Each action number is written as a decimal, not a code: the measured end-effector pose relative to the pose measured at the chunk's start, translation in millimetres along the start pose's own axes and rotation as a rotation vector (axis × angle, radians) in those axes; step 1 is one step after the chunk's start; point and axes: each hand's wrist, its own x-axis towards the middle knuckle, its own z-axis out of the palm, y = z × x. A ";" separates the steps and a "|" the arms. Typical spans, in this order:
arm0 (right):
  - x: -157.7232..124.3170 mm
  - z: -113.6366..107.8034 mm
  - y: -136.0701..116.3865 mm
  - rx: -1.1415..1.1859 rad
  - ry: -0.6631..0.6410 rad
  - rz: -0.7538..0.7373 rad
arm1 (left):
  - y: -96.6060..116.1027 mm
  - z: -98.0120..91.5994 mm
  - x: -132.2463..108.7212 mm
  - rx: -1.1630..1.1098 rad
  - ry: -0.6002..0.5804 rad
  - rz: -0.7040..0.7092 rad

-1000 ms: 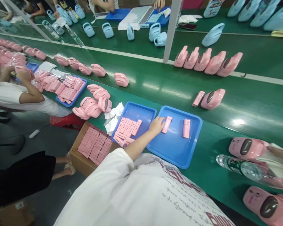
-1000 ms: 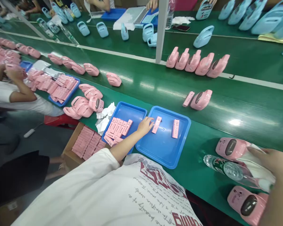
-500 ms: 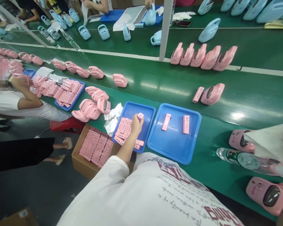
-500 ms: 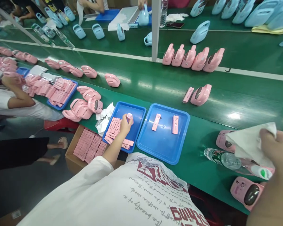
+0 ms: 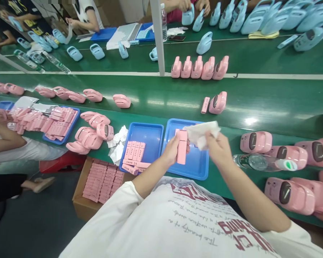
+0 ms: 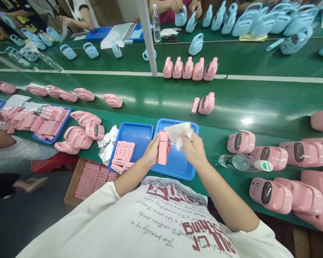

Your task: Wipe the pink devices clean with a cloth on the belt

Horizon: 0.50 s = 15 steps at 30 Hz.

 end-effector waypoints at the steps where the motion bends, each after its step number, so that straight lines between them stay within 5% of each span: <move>1: -4.3 6.3 -1.0 0.006 -0.075 0.011 | -2.5 2.4 0.3 -0.007 -0.006 0.004; 7: -9.1 15.6 -9.7 0.158 -0.257 0.147 | 2.8 12.3 5.6 0.015 0.103 0.081; 11: 20.3 -3.5 -26.4 0.161 -0.016 -0.133 | 6.8 22.9 4.7 0.050 0.101 0.096; 15: 64.8 -13.5 -45.0 0.355 0.187 -0.220 | -13.7 43.4 -4.5 0.176 -0.080 -0.130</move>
